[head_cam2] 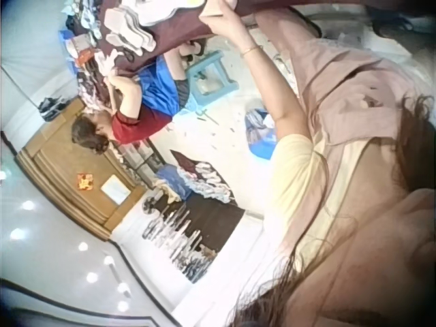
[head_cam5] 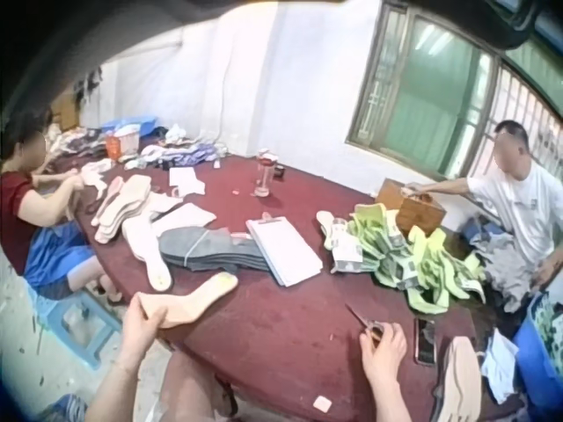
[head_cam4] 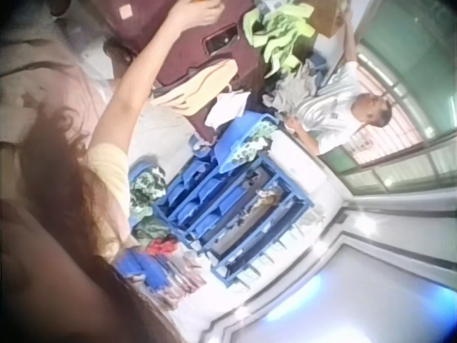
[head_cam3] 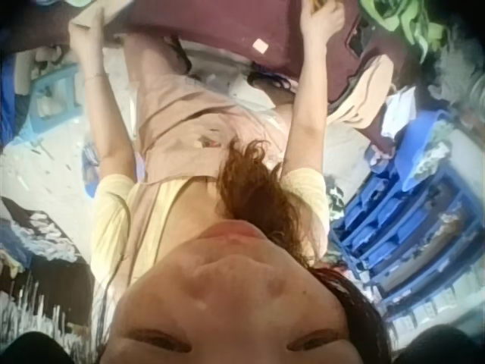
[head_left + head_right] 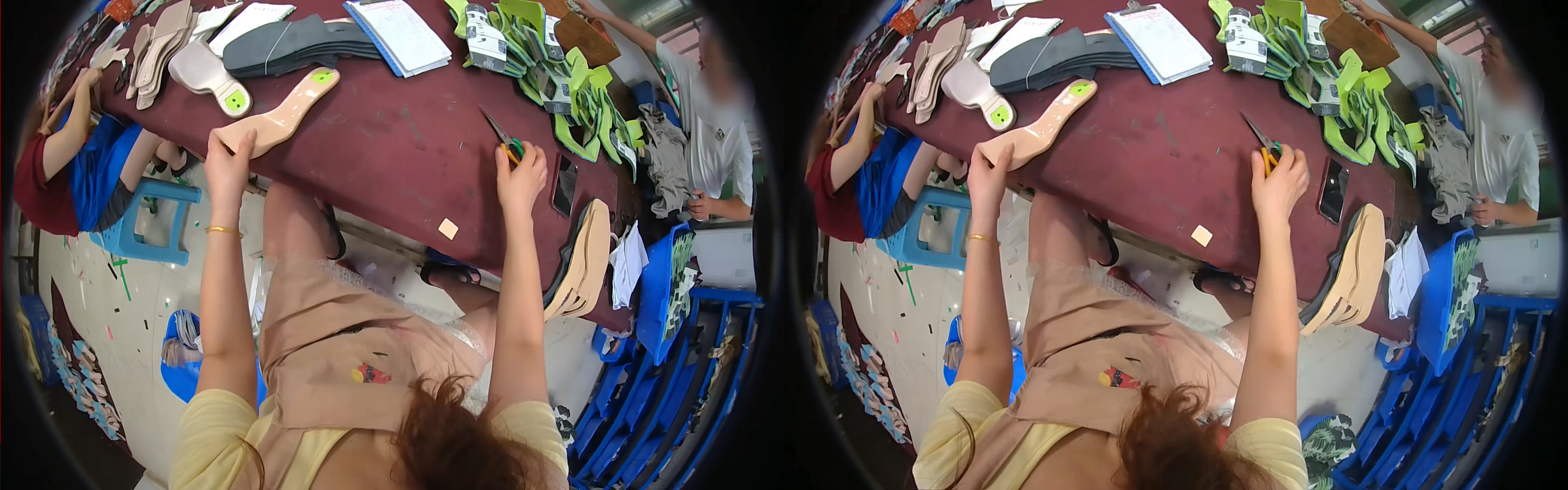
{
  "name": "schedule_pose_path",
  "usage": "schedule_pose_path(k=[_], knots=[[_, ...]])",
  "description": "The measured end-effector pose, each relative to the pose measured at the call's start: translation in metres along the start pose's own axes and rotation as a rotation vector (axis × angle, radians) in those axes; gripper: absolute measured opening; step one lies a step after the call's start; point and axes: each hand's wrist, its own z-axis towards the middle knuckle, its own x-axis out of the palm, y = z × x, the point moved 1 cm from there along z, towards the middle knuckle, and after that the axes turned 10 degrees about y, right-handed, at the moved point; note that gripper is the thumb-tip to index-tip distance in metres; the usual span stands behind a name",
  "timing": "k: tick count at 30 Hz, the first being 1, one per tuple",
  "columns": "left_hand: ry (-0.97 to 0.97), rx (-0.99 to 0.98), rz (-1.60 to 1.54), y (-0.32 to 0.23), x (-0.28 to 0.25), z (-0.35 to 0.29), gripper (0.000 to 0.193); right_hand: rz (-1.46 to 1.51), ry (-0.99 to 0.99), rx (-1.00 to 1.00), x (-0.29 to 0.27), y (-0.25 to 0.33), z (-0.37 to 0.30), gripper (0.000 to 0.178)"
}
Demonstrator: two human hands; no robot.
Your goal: The person assembles shoe insole components by wrapping covering material around insole bases by hand, trimming excess material using scissors, and pressing the edges down before setting the pieces aside on the table.
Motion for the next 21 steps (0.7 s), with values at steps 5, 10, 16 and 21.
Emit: schedule_pose_path(k=[5,10,16,21], knots=[[-0.491,0.429,0.602,-0.001,-0.008,-0.022,0.055,0.664,0.668,0.035,-0.06,0.069,-0.076,0.017],[0.36,0.226,-0.329,-0.051,0.055,-0.097,0.02,1.254,1.226,0.135,-0.121,0.103,-0.12,0.023],[0.816,-0.061,-0.759,-0.087,0.165,-0.171,0.018,0.975,0.449,0.039,-0.105,0.119,-0.094,0.059],[0.902,0.231,-0.747,-0.116,0.17,-0.209,0.033,1.524,0.484,0.6,-0.113,0.088,-0.056,0.068]])
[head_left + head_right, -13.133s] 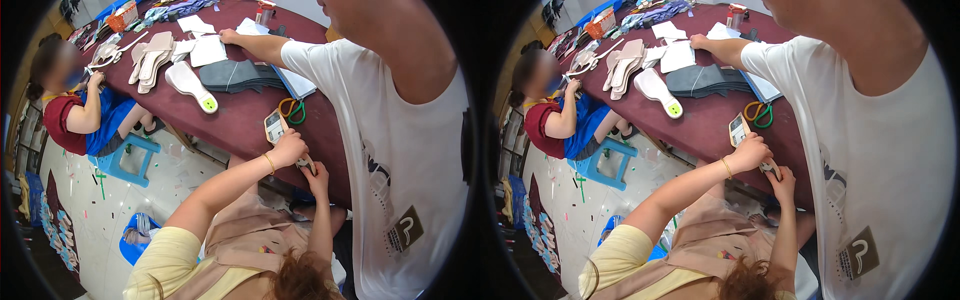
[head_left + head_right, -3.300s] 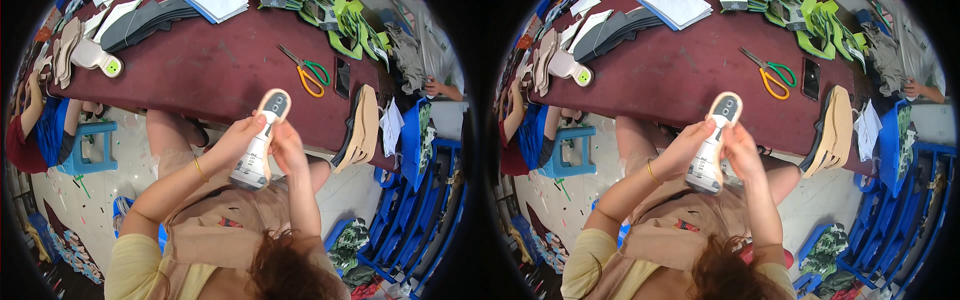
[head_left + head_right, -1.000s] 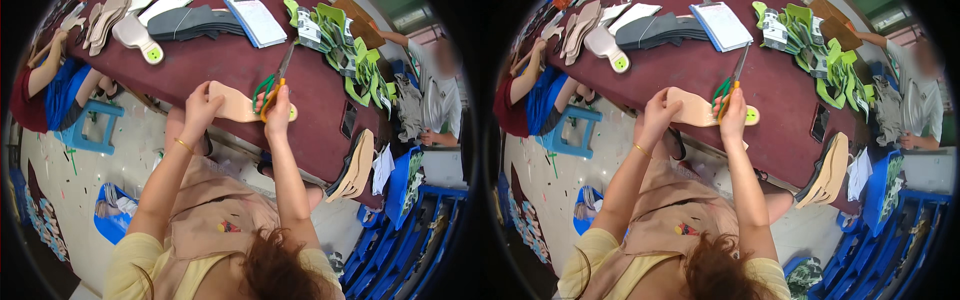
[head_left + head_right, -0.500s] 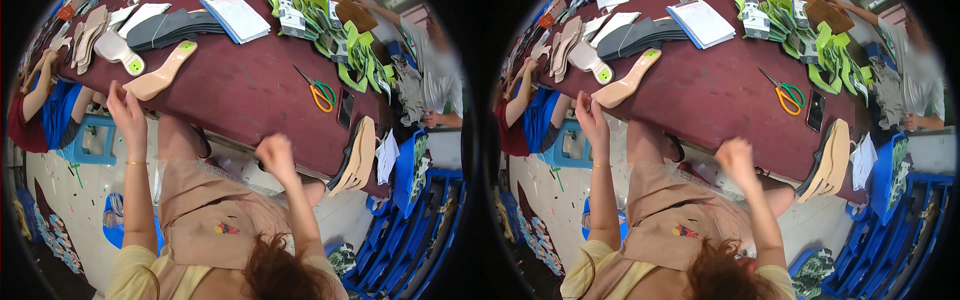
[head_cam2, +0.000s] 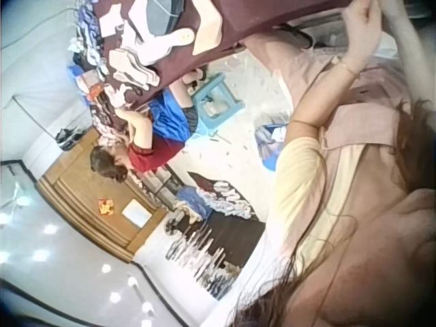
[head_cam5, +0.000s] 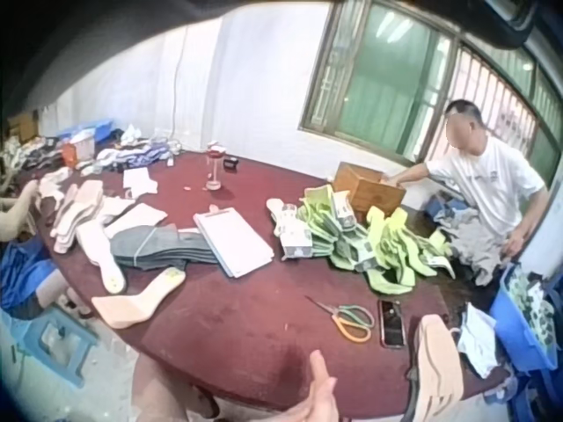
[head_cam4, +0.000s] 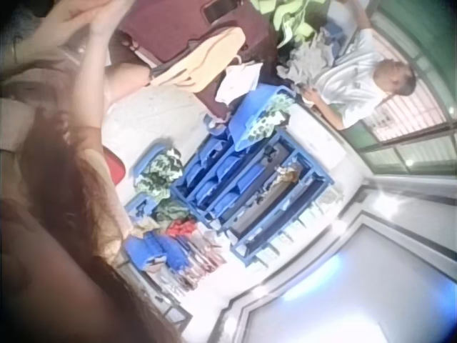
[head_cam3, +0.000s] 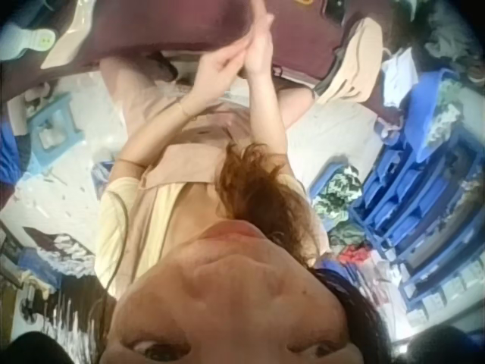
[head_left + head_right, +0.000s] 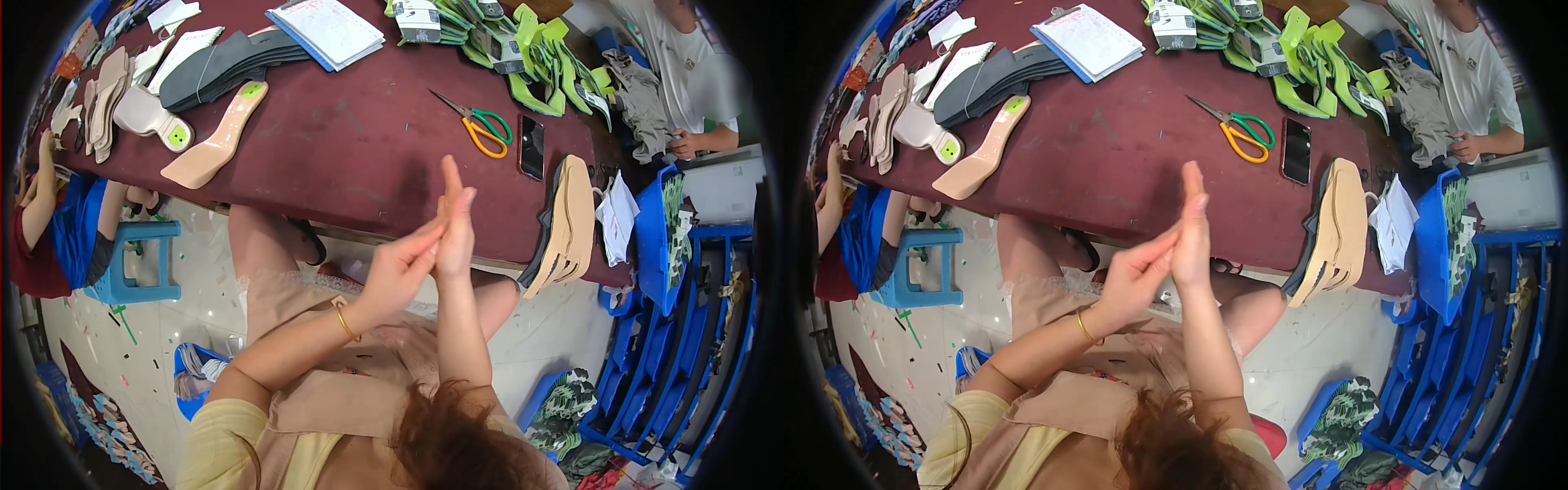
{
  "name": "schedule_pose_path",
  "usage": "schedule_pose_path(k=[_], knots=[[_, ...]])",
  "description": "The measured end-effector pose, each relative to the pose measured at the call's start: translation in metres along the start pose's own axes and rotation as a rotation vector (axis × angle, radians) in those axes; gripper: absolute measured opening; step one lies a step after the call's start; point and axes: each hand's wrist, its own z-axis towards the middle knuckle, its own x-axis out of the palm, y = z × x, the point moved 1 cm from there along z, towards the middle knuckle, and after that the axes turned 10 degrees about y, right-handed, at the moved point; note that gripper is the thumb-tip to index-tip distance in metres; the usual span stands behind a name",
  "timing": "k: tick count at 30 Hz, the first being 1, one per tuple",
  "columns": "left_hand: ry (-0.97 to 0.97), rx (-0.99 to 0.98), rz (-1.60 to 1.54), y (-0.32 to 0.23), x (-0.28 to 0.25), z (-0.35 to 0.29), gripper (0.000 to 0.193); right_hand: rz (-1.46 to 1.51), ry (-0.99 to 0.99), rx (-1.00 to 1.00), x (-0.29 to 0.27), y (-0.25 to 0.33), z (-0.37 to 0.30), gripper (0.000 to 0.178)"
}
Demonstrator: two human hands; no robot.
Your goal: The person assembles shoe insole components by wrapping covering material around insole bases by hand, trimming excess material using scissors, and pressing the edges down before setting the pieces aside on the table.
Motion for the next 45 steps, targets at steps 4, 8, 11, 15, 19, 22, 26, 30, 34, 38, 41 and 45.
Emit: schedule_pose_path(k=[4,8,11,15,19,22,26,30,34,38,41,45], knots=[[0.06,-0.108,-0.243,-0.009,0.011,-0.001,0.046,-0.146,-0.083,-0.221,0.005,0.003,-0.004,0.062],[0.124,-0.28,-0.38,-0.005,-0.003,0.006,0.055,-0.381,0.01,-0.287,0.022,-0.011,-0.024,0.068],[0.117,-0.249,-0.451,-0.011,-0.018,0.028,0.07,-0.337,0.104,-0.326,0.044,-0.009,-0.049,0.075],[0.084,-0.155,-0.327,-0.022,-0.019,0.04,0.069,-0.193,0.124,-0.257,0.049,-0.007,-0.053,0.08],[0.338,0.058,-0.026,-0.01,0.016,0.005,0.074,-0.005,-0.094,-0.07,0.006,0.015,-0.018,0.078],[0.424,0.1,-0.099,-0.023,0.02,0.005,0.08,-0.127,-0.104,-0.198,-0.007,0.008,-0.012,0.07],[0.215,-0.236,-0.497,-0.034,-0.002,0.03,0.072,-0.292,0.096,-0.307,0.029,0.001,-0.048,0.078],[0.103,-0.196,-0.593,-0.015,0.002,0.026,0.059,-0.377,0.169,-0.299,0.028,0.0,-0.039,0.08],[0.294,-0.273,-0.416,-0.011,0.029,-0.018,0.046,-0.521,-0.211,-0.128,-0.061,-0.02,-0.006,0.065],[0.333,-0.311,0.079,0.003,-0.001,-0.032,0.022,-1.094,-0.697,-0.151,-0.183,-0.002,0.007,0.032],[0.261,0.045,0.499,0.012,-0.012,-0.029,0.008,-0.92,-0.74,-0.078,-0.236,0.001,0.009,0.027],[0.16,-0.447,0.342,0.016,-0.012,-0.02,0.026,-0.295,-0.433,-0.053,-0.147,-0.016,-0.013,0.025]])
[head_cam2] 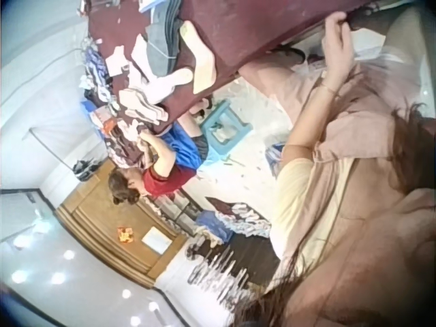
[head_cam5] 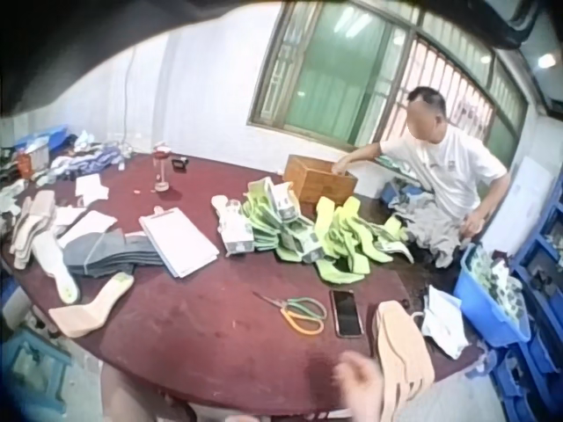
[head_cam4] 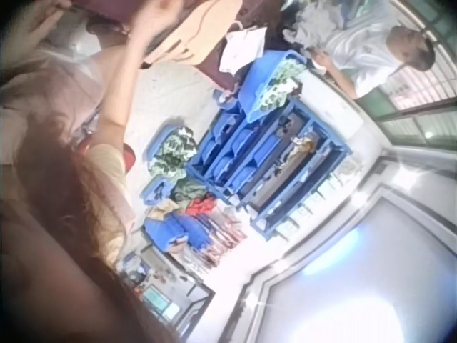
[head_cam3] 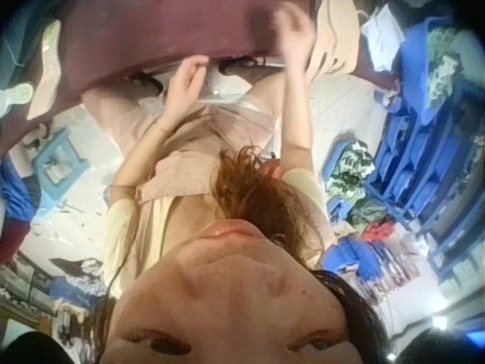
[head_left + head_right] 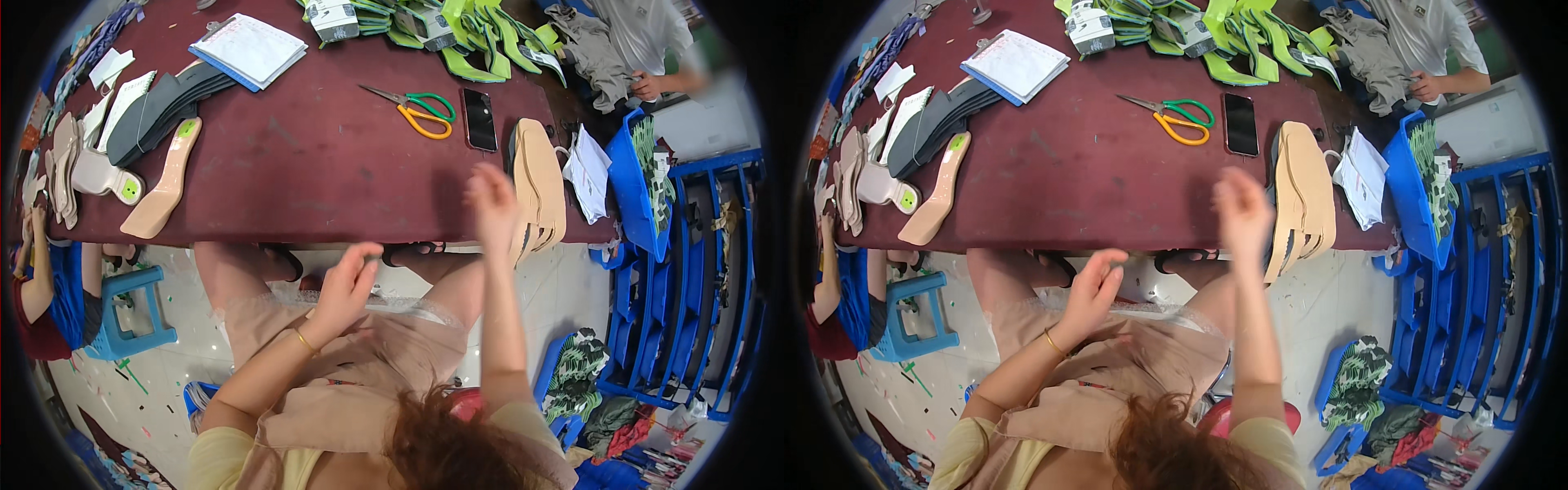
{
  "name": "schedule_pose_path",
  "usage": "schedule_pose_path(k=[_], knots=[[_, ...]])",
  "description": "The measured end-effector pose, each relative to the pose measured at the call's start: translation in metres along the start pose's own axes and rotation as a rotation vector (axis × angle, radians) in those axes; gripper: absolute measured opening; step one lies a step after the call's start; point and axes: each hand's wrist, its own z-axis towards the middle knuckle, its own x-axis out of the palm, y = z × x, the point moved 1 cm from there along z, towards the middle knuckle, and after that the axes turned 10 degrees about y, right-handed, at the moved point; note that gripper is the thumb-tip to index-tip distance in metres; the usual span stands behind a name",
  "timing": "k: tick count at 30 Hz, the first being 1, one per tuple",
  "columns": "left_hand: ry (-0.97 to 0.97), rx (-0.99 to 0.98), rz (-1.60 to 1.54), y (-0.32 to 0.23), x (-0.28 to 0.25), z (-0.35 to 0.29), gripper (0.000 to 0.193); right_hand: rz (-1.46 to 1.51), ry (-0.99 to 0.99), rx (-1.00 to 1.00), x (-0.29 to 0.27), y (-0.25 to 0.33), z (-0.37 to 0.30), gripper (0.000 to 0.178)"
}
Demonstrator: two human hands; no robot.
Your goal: The person assembles shoe insole components by wrapping covering material around insole bases by hand, trimming excess material using scissors, and pressing the edges down before setting the pieces aside on the table.
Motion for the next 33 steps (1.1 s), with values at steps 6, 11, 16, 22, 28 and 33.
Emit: schedule_pose_path(k=[6,11,16,22,28,33], knots=[[0.066,0.169,-0.669,-0.002,0.029,0.029,0.05,-0.004,0.413,-0.194,0.119,0.002,-0.098,0.059],[0.14,0.426,-0.391,-0.043,0.052,0.008,0.068,0.344,0.241,0.256,0.101,0.047,-0.052,0.074],[-0.128,0.182,-0.914,-0.048,-0.043,0.067,0.076,0.013,0.661,-0.412,0.139,0.052,-0.107,0.072],[0.065,0.196,-0.995,-0.04,-0.017,0.032,0.064,-0.301,0.492,-0.337,0.147,0.02,-0.035,0.064],[-0.395,0.115,-0.565,-0.009,-0.114,0.102,0.028,-0.413,0.113,-0.309,0.11,-0.053,0.028,0.034],[-0.701,0.122,-0.742,-0.007,-0.227,0.184,0.048,-0.646,0.157,-0.351,0.123,-0.048,0.027,0.015]])
